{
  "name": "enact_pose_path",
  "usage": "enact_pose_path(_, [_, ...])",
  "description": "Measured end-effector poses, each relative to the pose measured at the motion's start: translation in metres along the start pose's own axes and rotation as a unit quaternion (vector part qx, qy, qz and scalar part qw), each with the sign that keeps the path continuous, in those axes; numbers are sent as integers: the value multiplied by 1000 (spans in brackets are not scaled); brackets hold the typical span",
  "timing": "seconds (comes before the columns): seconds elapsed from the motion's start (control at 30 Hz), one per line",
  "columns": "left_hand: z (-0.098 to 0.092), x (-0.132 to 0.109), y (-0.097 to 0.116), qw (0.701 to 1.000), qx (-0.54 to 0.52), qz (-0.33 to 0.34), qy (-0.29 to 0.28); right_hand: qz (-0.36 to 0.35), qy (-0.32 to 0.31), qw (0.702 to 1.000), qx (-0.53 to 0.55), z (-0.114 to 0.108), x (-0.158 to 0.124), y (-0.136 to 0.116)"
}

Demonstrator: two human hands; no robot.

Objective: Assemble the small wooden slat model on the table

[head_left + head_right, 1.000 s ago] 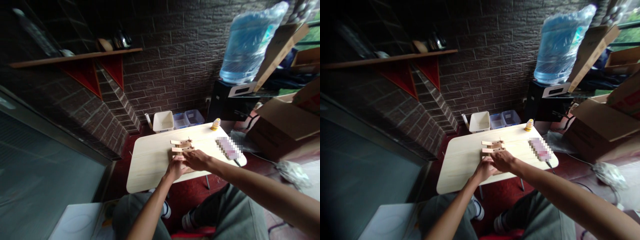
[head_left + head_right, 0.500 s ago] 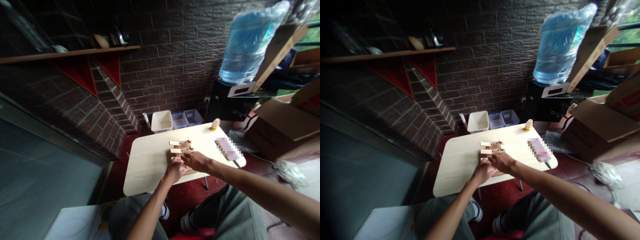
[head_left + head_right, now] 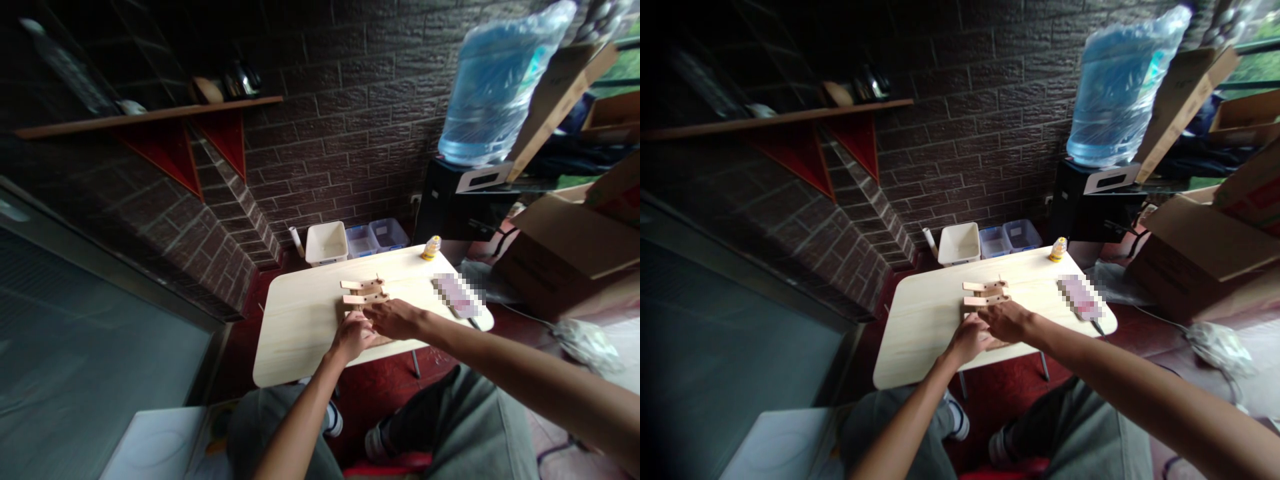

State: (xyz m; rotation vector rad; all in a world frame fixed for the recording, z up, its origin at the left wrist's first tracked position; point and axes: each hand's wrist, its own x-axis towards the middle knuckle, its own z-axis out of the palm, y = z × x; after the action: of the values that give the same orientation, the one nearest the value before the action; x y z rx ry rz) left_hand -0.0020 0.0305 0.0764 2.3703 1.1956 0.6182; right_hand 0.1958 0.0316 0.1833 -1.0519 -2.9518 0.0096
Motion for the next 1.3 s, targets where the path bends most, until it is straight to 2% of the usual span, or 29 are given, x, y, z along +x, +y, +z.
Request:
enact_pose_path(0.1, [0, 0, -1, 1000, 4, -3, 1, -2, -53, 998, 15, -5, 4, -1])
enact_pose_path(0.2, [3, 0, -4, 1000, -1, -3, 2, 5, -71, 997, 28, -10, 8, -3])
enact_pose_path(0.47, [9, -2, -11, 1000, -5, 1, 21, 42, -68, 997, 7, -2, 10, -6])
enact_pose_path(0.7, [4, 0, -4, 1000, 8, 7, -6, 37, -26, 999, 18, 1, 2, -9])
enact_pose_path(0.97, [4, -2, -4, 1000, 4, 0, 4, 33, -74, 996, 37, -16, 4, -6])
enact_pose_path(1.3, [6, -1, -6, 1000, 0, 2, 5, 35, -63, 997, -1, 2, 9, -9])
